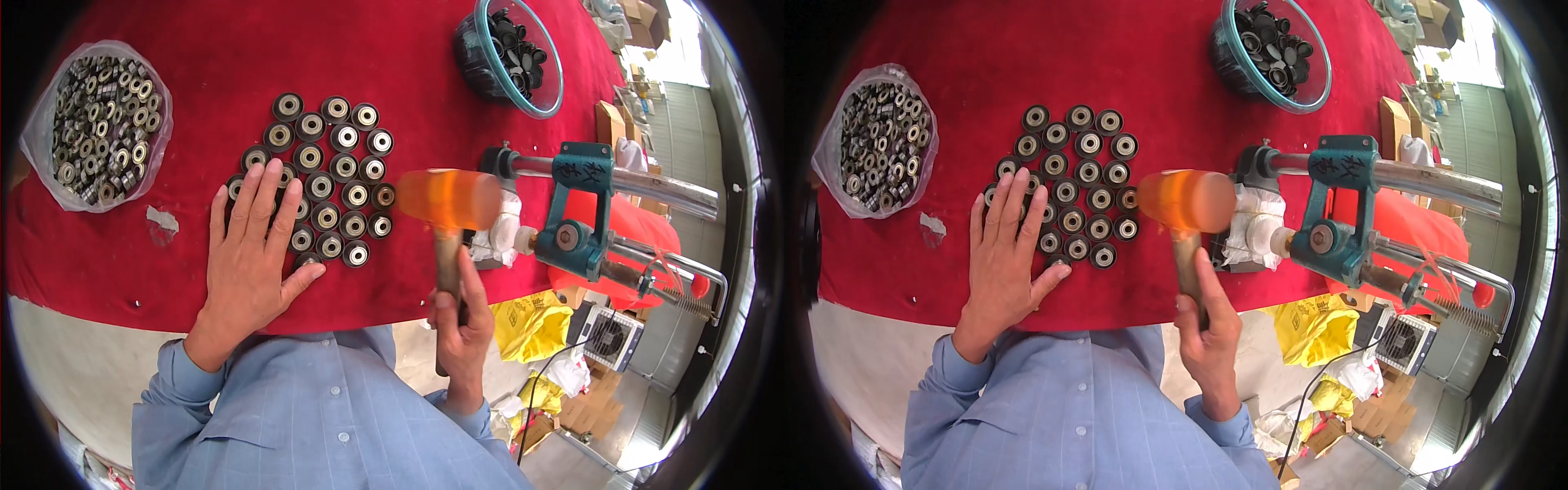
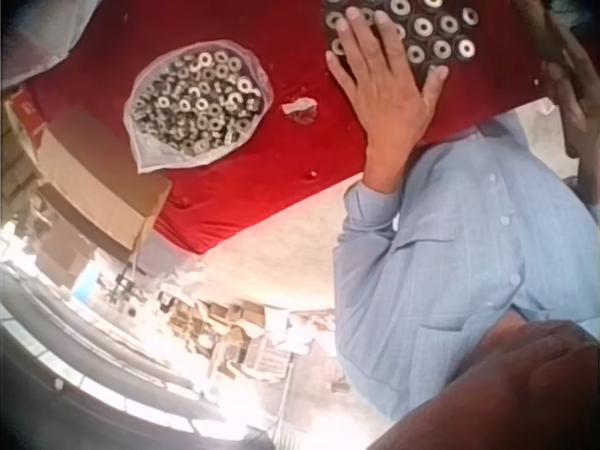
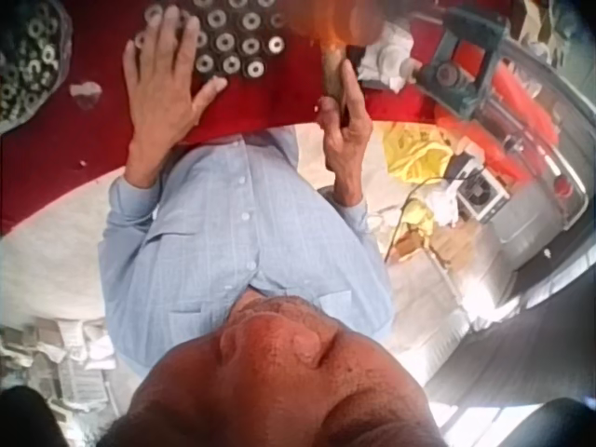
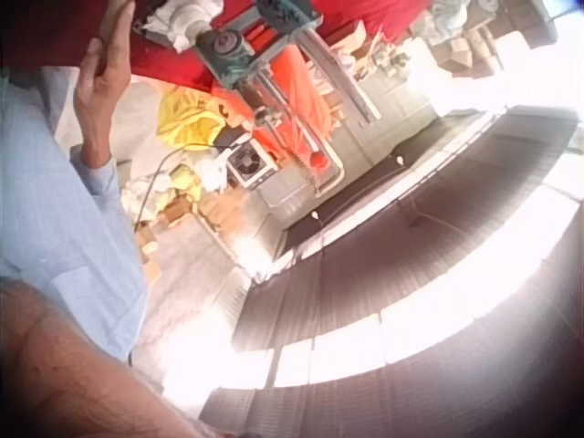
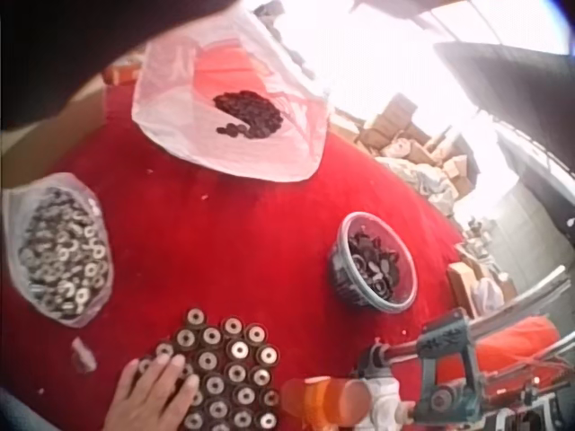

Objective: The person arranges dark circular discs on a red table, then places metallic snap fastener components into each disc. They use a rubber mallet to tap the assembled fasteners to seat the components. The person continues assembling and tapping the fasteners in batches.

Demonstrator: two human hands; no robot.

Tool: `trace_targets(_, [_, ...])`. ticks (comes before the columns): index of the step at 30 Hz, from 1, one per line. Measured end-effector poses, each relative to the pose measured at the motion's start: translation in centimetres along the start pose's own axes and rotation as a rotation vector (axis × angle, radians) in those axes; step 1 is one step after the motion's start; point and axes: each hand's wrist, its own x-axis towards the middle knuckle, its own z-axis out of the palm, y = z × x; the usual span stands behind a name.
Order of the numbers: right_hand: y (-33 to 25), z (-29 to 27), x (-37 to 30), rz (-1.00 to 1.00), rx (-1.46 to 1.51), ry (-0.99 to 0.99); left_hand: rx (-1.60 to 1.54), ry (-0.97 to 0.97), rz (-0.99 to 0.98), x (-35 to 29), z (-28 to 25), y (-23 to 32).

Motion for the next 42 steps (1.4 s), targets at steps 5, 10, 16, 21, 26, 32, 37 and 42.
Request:
trace_targets(5, [-1.1, -1.3, -3.0, -0.261, 0.070, 0.085, 0.016, -0.017, -0.005, -0.1, 0.1, -0.1])
trace_targets(10, [1.0, 0.6, -2.9, -0.091, -0.168, -0.076, 0.022, -0.036, 0.004, 0.0, -0.1, 0.0])
trace_targets(16, [0.8, -0.9, -3.4, -0.109, -0.119, -0.054, 0.006, -0.021, 0.000, 0.1, -0.1, 0.0])
trace_targets(21, [-1.5, -1.2, -5.2, -0.288, -0.109, -0.091, 0.010, -0.027, -0.007, 0.0, -0.1, 0.0])
trace_targets(26, [-0.1, 1.2, -4.9, -0.182, -0.141, -0.106, 0.006, -0.007, 0.010, 0.1, -0.1, 0.0])
trace_targets(32, [-1.7, -1.0, -4.4, -0.143, -0.066, -0.137, -0.014, -0.021, -0.009, -0.1, 0.0, 0.0])
trace_targets(37, [-2.3, 0.7, -3.0, -0.274, -0.124, -0.067, -0.022, -0.042, -0.015, 0.1, -0.1, 0.1])
trace_targets(42, [-1.5, 1.6, -1.7, -0.162, -0.113, -0.163, -0.028, -0.050, -0.014, 0.0, -0.2, 0.0])
